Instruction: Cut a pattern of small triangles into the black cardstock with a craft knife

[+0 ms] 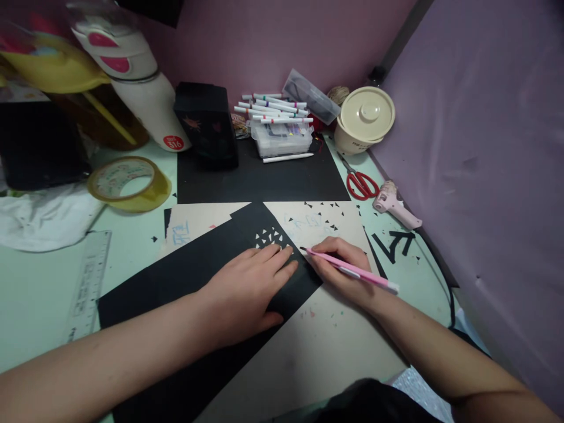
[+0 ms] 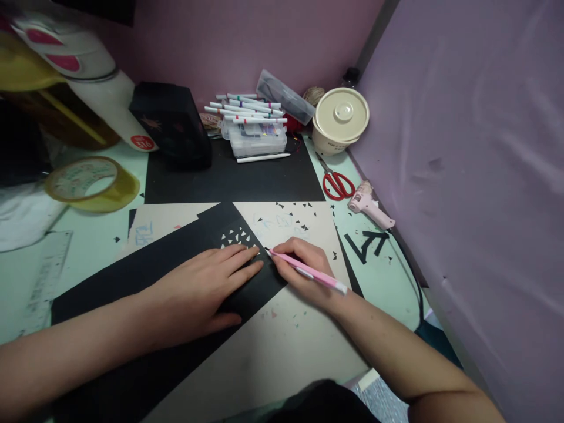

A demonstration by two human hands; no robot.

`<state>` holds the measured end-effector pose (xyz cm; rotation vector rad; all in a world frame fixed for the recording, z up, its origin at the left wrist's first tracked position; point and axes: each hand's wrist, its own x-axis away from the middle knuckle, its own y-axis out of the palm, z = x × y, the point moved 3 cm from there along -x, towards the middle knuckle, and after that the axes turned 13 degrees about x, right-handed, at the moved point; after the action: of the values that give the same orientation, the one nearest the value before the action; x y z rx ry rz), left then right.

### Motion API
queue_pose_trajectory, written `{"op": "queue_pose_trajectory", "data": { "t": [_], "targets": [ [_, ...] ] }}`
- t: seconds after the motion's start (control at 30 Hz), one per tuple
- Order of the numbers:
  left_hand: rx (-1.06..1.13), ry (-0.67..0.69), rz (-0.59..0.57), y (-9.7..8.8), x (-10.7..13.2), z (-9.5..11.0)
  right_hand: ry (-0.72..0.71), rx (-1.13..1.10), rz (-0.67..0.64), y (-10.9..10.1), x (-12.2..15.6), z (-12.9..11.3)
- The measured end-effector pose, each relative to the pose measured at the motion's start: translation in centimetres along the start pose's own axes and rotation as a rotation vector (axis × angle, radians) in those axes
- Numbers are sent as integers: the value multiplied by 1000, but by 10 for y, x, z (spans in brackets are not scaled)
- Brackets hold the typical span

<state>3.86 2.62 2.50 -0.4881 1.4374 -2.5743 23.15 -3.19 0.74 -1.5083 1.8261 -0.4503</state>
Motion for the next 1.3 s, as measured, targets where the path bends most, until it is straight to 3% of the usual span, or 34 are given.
{"op": "queue_pose_trajectory", "data": {
  "t": [0.13,0.23,0.67,1.3],
  "targets": [
    [11,7,8,-1,3,1,161,-111,-100,-7,-6,5],
    [20,14,17,-1,3,1,194,-160,-130,-10,-6,7],
    [45,16,44,1,3,1,114,-85,-144,0,-4,4],
    [36,2,10,-3,1,3,150,-44,-180,1,-6,2]
  ]
}}
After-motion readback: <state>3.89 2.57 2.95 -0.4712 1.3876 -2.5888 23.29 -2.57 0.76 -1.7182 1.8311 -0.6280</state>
